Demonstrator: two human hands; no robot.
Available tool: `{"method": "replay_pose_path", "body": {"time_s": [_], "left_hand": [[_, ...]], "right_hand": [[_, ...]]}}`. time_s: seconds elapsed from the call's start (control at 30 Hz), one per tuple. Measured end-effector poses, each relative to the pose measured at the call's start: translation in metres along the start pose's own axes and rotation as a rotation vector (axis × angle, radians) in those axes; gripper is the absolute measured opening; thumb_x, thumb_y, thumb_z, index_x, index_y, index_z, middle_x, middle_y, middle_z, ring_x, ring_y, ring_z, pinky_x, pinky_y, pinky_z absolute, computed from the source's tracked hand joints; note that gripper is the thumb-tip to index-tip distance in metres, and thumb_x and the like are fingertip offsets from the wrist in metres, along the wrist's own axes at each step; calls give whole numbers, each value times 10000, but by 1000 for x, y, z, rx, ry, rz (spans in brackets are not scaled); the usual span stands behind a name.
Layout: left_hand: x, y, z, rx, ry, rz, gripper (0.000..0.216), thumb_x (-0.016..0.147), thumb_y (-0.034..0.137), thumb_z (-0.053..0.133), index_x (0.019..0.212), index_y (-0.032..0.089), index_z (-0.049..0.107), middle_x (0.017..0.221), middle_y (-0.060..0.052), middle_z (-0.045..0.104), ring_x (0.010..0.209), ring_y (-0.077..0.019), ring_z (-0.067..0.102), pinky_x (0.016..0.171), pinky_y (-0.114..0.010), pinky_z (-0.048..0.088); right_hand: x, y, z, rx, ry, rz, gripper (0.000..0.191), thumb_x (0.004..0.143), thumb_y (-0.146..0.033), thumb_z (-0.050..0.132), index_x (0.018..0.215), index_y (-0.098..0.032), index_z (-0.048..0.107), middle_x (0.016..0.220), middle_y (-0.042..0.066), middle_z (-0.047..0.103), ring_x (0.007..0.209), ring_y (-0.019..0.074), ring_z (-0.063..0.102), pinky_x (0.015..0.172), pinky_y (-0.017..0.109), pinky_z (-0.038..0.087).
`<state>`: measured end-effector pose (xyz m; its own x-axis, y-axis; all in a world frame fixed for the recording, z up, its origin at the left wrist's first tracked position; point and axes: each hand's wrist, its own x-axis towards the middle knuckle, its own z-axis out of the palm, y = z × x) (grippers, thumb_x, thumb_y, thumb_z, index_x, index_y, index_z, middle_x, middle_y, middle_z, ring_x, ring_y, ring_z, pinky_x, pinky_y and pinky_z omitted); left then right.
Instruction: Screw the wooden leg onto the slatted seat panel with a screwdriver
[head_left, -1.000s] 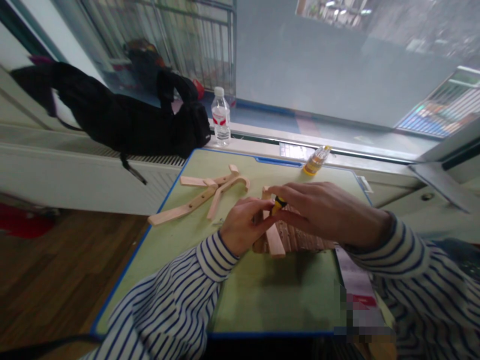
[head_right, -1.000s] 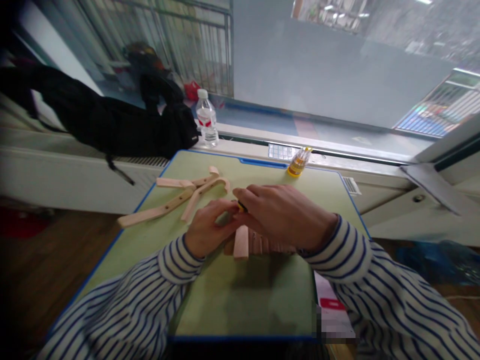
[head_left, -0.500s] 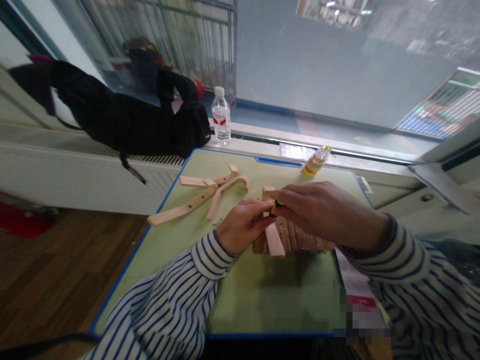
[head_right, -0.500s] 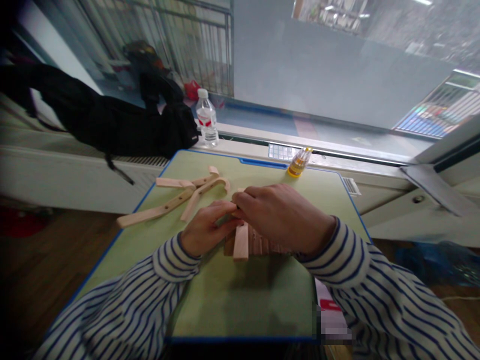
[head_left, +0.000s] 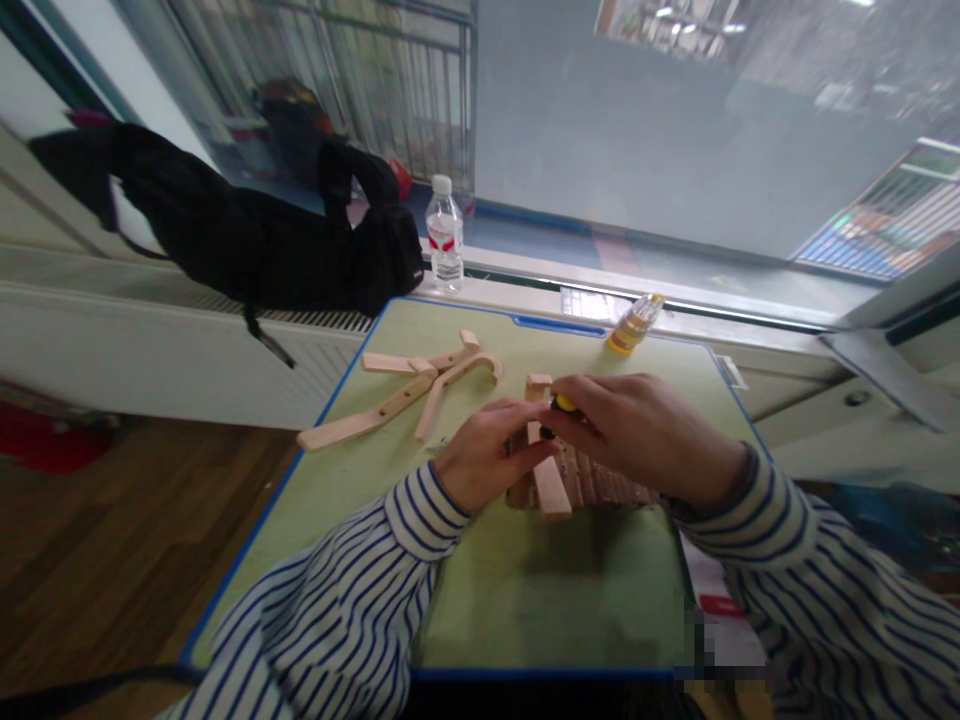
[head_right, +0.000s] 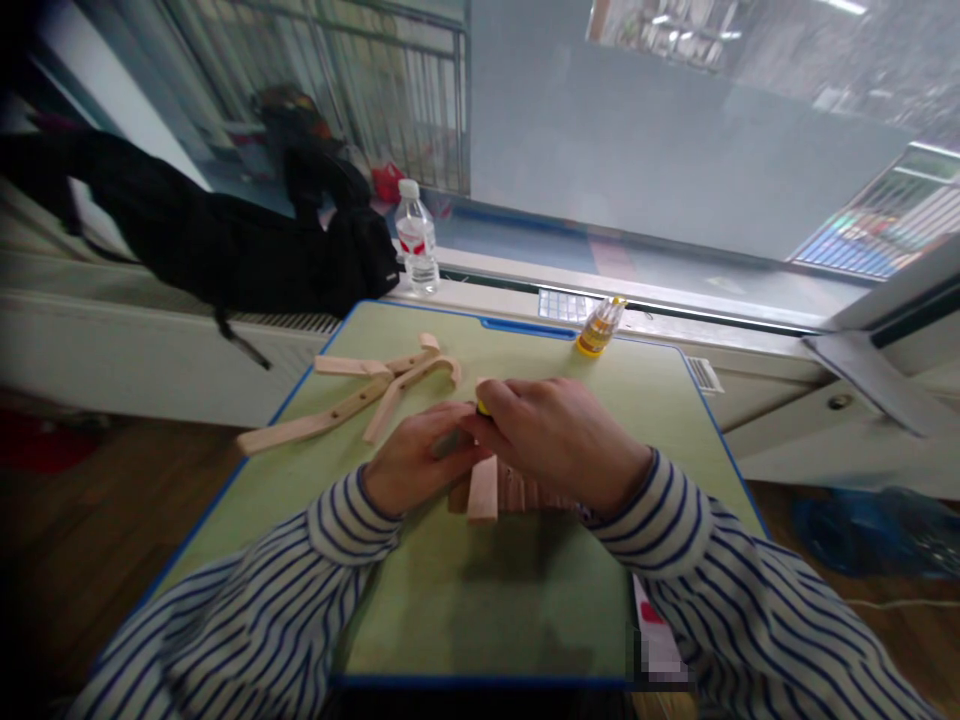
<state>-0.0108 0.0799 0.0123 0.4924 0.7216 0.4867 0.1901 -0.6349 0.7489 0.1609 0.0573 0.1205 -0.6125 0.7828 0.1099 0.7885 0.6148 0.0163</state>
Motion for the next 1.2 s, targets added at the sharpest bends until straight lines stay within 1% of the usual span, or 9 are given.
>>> {"method": "replay_pose_path", "body": {"time_s": [0.1,0.33,0.5,0.6,0.67,0.77,0.87,1.1,1.2], "left_hand": [[-1,0,1,86,107,-20,273,781,318,669,1015,184,631,937,-48,682,891,-185,622,829,-334,493],[-4,0,4,118,134,18,230,799,347,643,946,170,644,854,-46,687,800,-170,630,746,-314,497],[-7,0,7,79,105,-9,249,771,350,678,948,176,651,904,-49,691,848,-167,637,796,-328,510],[-10,-2,4,32,-11,-1,302,760,341,686,1006,169,644,986,-71,686,917,-180,633,837,-341,514],[-11,-4,1,22,-90,24,311,771,267,668,1062,166,630,1062,-81,672,1008,-190,610,907,-354,493],[-12,-10,-3,68,-105,64,332,806,130,563,1135,148,600,1155,-97,639,1110,-188,566,995,-371,445],[-12,-15,-3,137,-129,63,331,833,95,486,1138,140,607,1213,-109,606,1155,-189,540,1021,-384,431],[-11,-16,-1,228,-223,15,298,852,150,504,1120,147,634,1231,-112,591,1183,-204,513,1051,-396,405],[-11,-16,-1,226,-219,25,270,855,147,500,1074,155,658,1220,-107,599,1176,-204,519,1050,-400,405]], "right_hand": [[0,-1,-2,25,-17,10,325,953,-393,324,869,-162,536,712,24,612,581,120,527,517,275,250],[-3,7,-10,243,-92,-145,310,903,-305,480,1184,-176,502,1035,79,637,831,154,594,652,270,397],[-8,9,-6,323,-100,-161,151,909,-236,463,958,-172,591,967,68,645,848,144,597,704,276,432],[-12,7,-1,332,-82,-154,150,914,-238,460,955,-162,582,945,68,644,835,142,595,697,274,430],[-14,5,2,322,-81,-141,161,922,-253,450,957,-158,575,926,66,643,817,142,593,689,274,425],[-15,5,4,287,-69,-114,210,939,-308,419,968,-159,563,886,56,640,781,145,589,664,272,412],[-18,5,8,228,-10,-83,217,937,-336,421,975,-164,548,830,38,625,725,139,568,616,263,383],[-21,0,25,186,178,-51,138,914,-276,448,859,-167,512,685,-7,552,552,83,443,523,233,308],[-18,-1,30,200,183,-42,135,896,-264,460,805,-173,500,671,-13,542,552,79,431,524,228,304]]}}
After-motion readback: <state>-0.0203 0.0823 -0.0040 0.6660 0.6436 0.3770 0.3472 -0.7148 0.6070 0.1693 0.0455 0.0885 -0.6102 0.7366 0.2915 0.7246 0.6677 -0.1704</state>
